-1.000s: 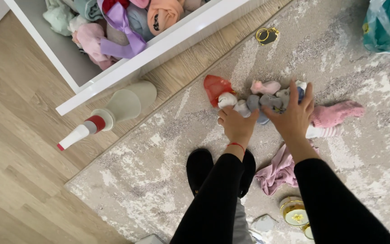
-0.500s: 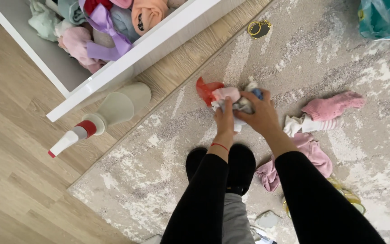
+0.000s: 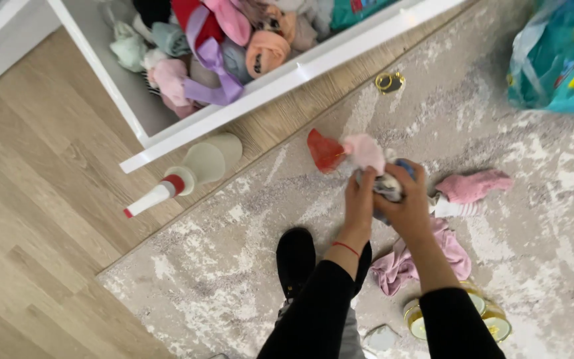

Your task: The person removes various baby items from a drawer, folds them, and places them back into the drawer in an organized manner. The items include socks, hats, and a package of diapers.

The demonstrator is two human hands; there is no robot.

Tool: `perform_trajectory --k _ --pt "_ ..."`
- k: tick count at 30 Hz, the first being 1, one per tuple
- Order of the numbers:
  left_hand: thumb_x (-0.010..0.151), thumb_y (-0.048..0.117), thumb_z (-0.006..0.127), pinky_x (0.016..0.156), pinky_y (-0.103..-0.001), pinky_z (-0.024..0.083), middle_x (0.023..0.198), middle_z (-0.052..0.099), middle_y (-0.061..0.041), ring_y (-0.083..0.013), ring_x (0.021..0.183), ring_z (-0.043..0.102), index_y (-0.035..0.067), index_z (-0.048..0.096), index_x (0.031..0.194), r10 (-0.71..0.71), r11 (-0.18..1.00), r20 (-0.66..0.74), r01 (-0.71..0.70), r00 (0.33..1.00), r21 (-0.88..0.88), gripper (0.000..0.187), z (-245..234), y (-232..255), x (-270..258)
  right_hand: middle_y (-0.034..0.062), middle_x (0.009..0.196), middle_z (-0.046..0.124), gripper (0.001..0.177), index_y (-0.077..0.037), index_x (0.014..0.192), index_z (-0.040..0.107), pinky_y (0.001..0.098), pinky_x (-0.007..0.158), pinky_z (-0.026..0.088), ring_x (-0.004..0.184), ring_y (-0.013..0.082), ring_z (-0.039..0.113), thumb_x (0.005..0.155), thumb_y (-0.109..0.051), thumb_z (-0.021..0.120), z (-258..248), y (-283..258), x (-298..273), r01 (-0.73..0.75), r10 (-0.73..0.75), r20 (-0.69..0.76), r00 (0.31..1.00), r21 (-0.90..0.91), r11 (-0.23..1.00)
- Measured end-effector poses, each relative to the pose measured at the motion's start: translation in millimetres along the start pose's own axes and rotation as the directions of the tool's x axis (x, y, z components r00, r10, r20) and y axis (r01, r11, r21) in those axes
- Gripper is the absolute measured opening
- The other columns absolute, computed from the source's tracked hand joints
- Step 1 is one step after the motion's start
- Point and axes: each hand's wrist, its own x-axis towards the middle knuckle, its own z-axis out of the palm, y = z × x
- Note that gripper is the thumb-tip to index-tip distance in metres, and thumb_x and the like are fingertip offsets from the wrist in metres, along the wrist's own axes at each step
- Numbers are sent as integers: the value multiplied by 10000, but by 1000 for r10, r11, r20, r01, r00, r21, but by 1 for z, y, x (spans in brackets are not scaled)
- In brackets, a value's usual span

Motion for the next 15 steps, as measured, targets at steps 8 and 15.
perform_trajectory --k 8,15 --pt "952 377 723 947 -380 475 1026 607 -37 -147 1026 540 88 658 1139 375 917 144 -344 916 -202 351 33 143 -33 287 1318 386 570 -12 1300 661 600 1131 372 1296 527 472 786 -20 907 -58 -164 61 421 -421 -207 883 -47 906" --pt "985 321 649 820 -264 486 971 616 9 -87 934 540 118 633 1065 746 638 31 -700 666 -321 219 -10 270 -8 168 1397 364 513 -175 1323 584 564 1084 514 1325 373 425 895 -93 855 -7 -286 131 687 -676 -194 711 -14 727"
